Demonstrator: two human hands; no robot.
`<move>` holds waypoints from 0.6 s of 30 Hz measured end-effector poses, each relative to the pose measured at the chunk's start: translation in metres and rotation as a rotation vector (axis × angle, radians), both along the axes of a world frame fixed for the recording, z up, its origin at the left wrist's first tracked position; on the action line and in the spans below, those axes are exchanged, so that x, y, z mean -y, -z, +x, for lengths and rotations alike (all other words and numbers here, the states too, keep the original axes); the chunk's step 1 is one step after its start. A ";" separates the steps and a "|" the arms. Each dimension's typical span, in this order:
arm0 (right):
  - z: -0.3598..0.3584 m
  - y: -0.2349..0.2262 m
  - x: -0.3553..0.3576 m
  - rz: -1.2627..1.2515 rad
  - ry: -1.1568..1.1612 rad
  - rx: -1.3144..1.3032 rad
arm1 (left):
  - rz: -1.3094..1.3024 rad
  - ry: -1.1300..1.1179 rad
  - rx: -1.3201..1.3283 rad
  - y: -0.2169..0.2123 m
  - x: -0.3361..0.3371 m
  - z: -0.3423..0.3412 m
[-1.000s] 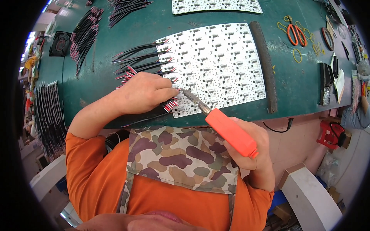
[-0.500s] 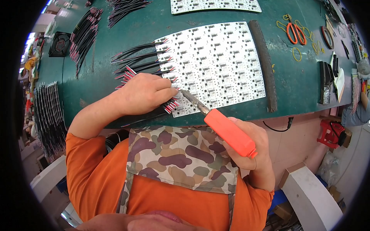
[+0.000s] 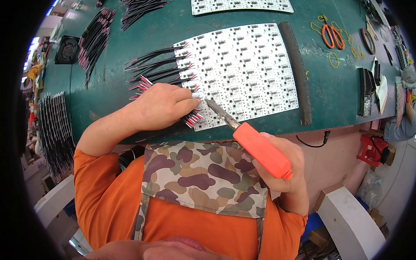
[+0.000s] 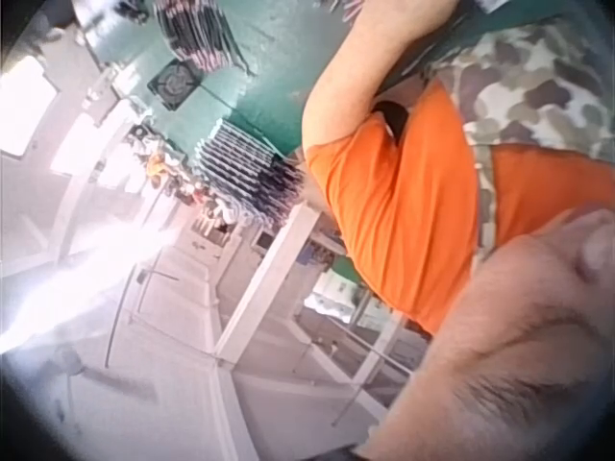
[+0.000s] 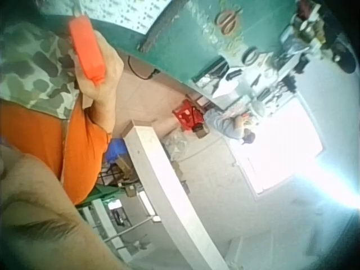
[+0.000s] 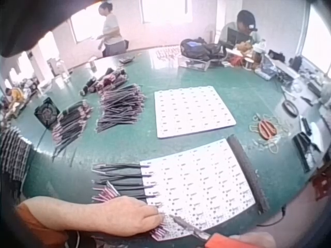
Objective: The person solders small black wires onto an LED PCB array at an assembly station. This is done using a soldering iron and solder wire.
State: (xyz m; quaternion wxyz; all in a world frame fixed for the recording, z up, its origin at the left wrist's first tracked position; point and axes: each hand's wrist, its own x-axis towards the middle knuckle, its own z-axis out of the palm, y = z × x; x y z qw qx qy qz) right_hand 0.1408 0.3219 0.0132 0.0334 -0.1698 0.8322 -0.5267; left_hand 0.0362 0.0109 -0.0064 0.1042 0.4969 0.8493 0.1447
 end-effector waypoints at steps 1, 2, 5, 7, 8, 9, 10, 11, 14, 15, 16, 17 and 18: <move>-0.001 0.000 0.001 -0.022 0.002 -0.012 | 0.019 0.000 0.003 0.001 0.001 0.000; -0.002 0.000 0.001 -0.022 0.003 -0.013 | 0.038 -0.001 0.006 0.001 0.001 -0.001; -0.008 -0.003 0.002 -0.020 -0.055 0.033 | 0.037 0.006 0.007 0.002 0.001 -0.001; -0.010 -0.005 0.007 -0.065 -0.050 0.021 | 0.031 0.005 0.005 0.001 0.001 -0.001; -0.009 -0.003 0.005 -0.065 -0.051 0.021 | 0.025 0.006 0.003 0.000 0.001 -0.001; -0.007 0.000 0.002 -0.050 -0.068 0.024 | 0.026 0.005 0.003 0.000 0.001 -0.001; -0.006 0.002 0.000 -0.037 -0.085 0.028 | 0.009 0.005 0.002 -0.001 0.000 -0.001; -0.006 0.001 0.001 -0.038 -0.084 0.027 | -0.007 0.005 0.001 -0.001 0.000 0.000; -0.006 -0.002 0.006 -0.057 -0.035 0.040 | -0.008 0.002 0.003 -0.001 -0.001 0.000; -0.006 -0.002 0.007 -0.053 -0.034 0.038 | -0.007 0.001 0.004 -0.001 -0.001 0.000; -0.006 -0.002 0.007 -0.050 -0.033 0.034 | -0.014 -0.001 0.004 -0.001 -0.001 0.000; -0.005 -0.002 0.006 -0.049 -0.032 0.034 | -0.020 -0.003 0.004 -0.002 -0.001 0.001; -0.005 -0.001 0.006 -0.040 -0.032 0.016 | -0.019 -0.002 0.005 -0.002 -0.002 0.001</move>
